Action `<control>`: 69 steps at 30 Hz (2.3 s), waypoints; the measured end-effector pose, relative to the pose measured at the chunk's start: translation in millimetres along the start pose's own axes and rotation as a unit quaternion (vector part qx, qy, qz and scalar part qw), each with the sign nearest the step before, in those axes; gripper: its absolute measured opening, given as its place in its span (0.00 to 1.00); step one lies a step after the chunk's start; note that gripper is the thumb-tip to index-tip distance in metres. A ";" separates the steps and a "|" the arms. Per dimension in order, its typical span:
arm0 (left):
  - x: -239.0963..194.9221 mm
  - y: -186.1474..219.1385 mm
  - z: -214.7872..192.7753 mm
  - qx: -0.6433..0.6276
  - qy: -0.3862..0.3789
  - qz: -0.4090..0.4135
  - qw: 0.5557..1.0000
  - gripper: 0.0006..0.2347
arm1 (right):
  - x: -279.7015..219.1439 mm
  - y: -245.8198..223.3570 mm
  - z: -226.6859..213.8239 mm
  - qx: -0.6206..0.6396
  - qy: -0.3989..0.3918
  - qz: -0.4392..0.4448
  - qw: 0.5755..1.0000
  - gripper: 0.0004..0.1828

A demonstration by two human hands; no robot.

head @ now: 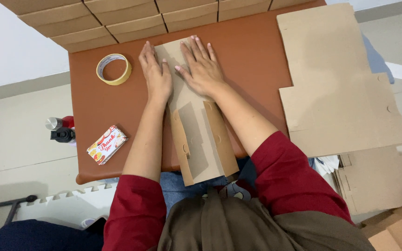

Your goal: Assembling a cardboard box from a flat template and placing a thank you sticker inside.

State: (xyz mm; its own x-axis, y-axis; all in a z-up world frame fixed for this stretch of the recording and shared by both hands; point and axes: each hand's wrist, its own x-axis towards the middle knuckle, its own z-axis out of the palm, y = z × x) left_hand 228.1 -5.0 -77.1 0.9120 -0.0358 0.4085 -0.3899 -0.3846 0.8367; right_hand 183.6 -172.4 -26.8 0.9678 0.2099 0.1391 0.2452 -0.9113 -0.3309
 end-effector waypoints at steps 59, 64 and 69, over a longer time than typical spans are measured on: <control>-154.3 180.2 -184.5 0.307 0.069 0.024 0.949 0.18 | -204.6 7.9 -165.3 0.288 -0.005 0.095 0.953 0.26; -140.3 196.1 -84.9 0.240 -0.156 0.161 0.945 0.14 | -234.1 12.3 -109.3 0.245 -0.003 0.119 0.962 0.25; -145.3 174.7 -40.2 0.159 -0.186 0.171 0.954 0.08 | -235.6 18.3 -67.1 0.165 0.085 0.135 0.973 0.08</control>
State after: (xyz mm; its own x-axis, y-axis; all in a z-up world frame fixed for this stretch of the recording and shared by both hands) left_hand 22.4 -30.0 24.4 0.7438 -0.5120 0.4297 -0.6681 -0.5499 0.5012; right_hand -43.7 -262.3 -3.0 0.9831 -0.1090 0.1474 0.0146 -0.7552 -0.6553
